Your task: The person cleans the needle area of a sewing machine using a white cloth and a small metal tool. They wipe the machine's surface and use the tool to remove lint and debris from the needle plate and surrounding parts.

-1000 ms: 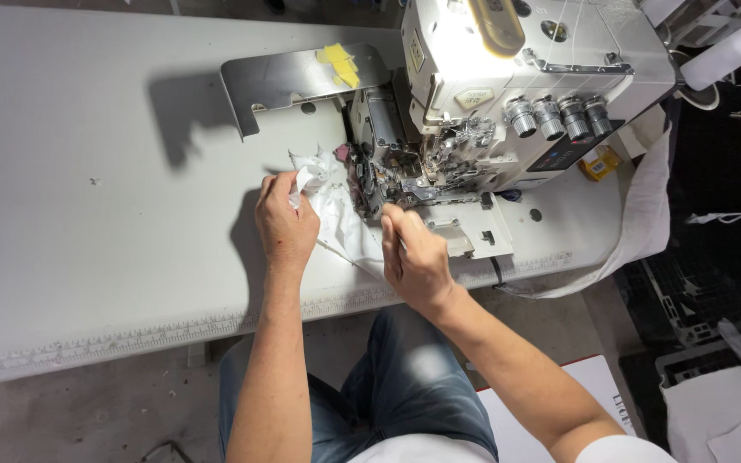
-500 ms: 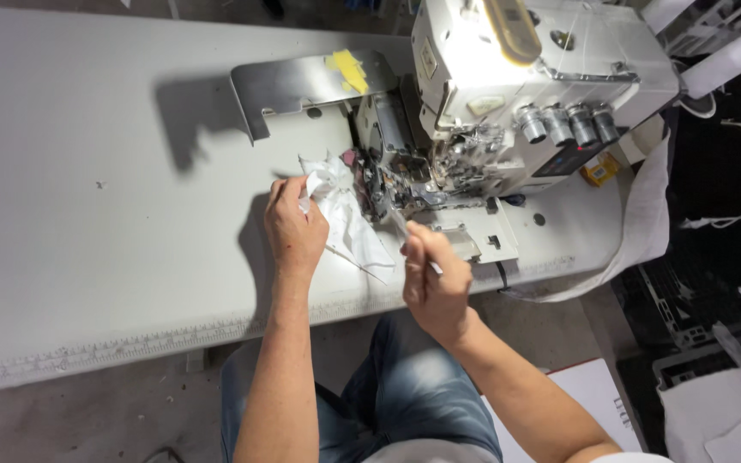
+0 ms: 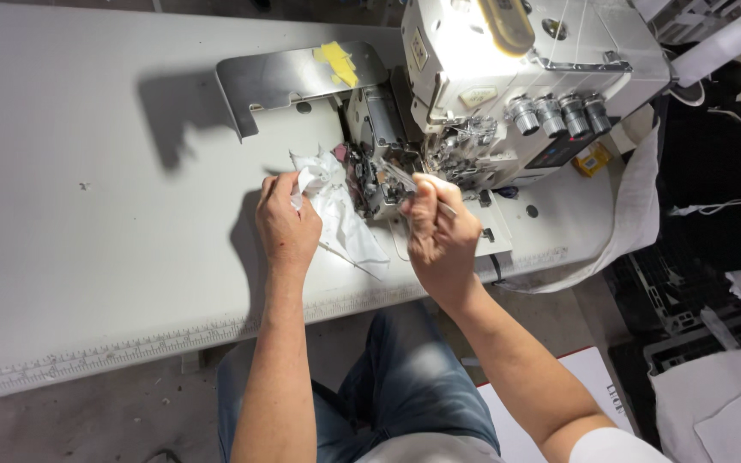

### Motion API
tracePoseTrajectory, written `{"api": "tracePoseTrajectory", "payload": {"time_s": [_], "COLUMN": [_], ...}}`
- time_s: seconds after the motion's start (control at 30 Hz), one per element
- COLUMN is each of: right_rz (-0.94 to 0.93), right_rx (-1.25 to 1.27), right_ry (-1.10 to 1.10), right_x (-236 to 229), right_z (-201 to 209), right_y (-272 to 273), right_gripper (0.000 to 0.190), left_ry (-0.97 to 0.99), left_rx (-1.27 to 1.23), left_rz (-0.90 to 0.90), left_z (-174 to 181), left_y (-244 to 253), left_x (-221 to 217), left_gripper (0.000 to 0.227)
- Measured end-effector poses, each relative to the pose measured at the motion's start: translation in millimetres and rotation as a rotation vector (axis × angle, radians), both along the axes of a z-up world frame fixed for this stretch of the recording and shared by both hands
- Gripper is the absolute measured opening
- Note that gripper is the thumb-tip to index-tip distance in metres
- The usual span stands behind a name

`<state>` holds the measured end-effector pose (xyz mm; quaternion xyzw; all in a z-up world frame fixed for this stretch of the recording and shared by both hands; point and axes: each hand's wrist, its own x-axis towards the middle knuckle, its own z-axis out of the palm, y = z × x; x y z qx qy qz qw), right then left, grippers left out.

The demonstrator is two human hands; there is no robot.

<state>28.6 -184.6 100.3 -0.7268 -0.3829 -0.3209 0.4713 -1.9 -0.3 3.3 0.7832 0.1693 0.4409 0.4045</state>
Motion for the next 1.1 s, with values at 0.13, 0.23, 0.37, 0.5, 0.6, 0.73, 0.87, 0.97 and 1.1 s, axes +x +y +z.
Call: {"api": "tracePoseTrajectory", "payload": {"time_s": [0.13,0.23,0.37,0.5,0.6,0.73,0.87,0.97,1.1], "right_rz": [0.056,0.039,0.012,0.105,0.096,0.063,0.136,0.098,-0.013], "right_rx": [-0.042,-0.069,-0.025,-0.062,-0.116,-0.185,-0.114,-0.104,-0.212], "right_ry": [0.034,0.012,-0.032,-0.058,-0.009,-0.045,0.053,0.019,-0.065], "right_x": [12,-2,1,0,-29,-13,-29,-37,-17], "right_z": [-19,-7,-15,-30,-24,-65,-34,-35,-58], "right_y": [5,1,-1,-7,-18,-13,-10,-20,-6], "right_gripper": [0.021,0.02,0.021,0.021,0.02,0.02,0.02,0.021,0.022], "left_ry": [-0.012,-0.012,-0.04,-0.063,-0.04,0.086,0.113,0.102,0.102], "left_rx": [-0.002,-0.01,-0.007,-0.011,-0.01,0.074,0.028,0.034,0.076], "left_rz": [-0.002,0.018,0.027,0.039,0.016,0.052,0.028,0.053,0.043], "left_z": [6,5,-5,0,2,-12,-15,-18,-22], "left_y": [-1,2,2,0,-6,-4,-3,-5,-6], "left_x": [-2,-2,3,3,-4,-11,-27,-25,-27], "left_gripper": [0.022,0.021,0.024,0.027,0.036,0.032,0.026,0.026,0.024]}}
